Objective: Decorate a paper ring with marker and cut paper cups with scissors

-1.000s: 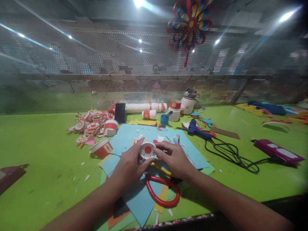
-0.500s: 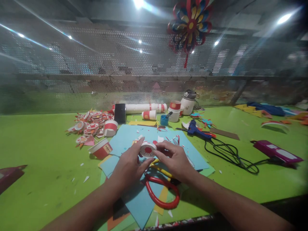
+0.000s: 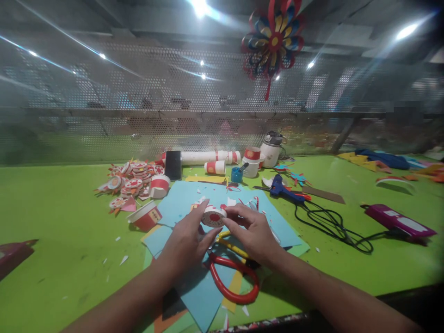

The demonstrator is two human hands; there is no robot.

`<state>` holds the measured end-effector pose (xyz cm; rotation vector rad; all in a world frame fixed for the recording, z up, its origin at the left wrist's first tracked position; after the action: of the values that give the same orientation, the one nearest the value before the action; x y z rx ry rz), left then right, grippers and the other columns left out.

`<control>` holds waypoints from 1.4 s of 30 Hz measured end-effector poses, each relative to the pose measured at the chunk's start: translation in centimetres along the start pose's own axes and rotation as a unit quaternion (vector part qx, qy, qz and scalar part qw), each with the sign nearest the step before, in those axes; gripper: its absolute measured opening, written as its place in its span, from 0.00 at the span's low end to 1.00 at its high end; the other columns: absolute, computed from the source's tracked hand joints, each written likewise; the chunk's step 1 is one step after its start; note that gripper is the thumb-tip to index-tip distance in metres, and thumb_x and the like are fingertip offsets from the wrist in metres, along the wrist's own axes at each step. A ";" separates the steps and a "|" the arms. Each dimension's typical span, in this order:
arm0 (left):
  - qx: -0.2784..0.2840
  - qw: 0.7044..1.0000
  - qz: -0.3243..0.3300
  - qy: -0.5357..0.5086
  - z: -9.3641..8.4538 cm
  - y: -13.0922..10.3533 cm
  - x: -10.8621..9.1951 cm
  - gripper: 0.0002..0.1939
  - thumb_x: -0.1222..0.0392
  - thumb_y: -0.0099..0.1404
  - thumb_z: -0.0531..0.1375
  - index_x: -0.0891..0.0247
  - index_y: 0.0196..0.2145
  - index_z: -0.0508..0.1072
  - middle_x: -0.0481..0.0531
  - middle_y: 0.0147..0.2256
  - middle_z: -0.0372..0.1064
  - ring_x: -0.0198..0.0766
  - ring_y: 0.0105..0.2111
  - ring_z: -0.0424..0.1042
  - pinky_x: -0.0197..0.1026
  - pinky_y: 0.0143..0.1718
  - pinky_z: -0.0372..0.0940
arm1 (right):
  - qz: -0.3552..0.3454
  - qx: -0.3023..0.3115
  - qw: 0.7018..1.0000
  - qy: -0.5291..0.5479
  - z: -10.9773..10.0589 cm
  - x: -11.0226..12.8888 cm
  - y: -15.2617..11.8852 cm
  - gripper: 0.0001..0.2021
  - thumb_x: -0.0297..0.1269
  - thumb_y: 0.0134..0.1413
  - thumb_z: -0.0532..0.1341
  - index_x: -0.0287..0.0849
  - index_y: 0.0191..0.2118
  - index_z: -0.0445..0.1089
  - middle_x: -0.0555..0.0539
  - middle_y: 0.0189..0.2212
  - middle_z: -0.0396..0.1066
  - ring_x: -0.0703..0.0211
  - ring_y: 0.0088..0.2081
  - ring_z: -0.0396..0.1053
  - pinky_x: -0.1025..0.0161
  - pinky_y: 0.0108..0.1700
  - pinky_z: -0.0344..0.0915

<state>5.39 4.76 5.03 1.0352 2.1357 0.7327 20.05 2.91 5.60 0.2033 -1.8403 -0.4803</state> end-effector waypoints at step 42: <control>0.103 0.984 -0.115 -0.088 1.5 -0.2 1.3 0.33 0.53 0.66 0.56 0.61 0.65 0.49 0.60 0.46 0.71 0.40 0.33 0.74 0.47 0.38 0.70 | 0.094 0.055 0.991 0.080 1.0 -1.0 -0.1 0.10 0.41 0.47 0.65 0.38 0.29 0.71 0.52 0.23 0.67 0.66 0.25 0.60 0.66 0.29 0.59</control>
<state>5.79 6.00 3.54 0.8999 2.1601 0.3036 19.43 3.45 4.40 0.1380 -1.7098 -0.2251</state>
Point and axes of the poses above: each hand's wrist, its own y-axis towards the middle knuckle, its own z-axis out of the palm, x = y × z, the point moved 8 cm from there along y, towards the middle knuckle
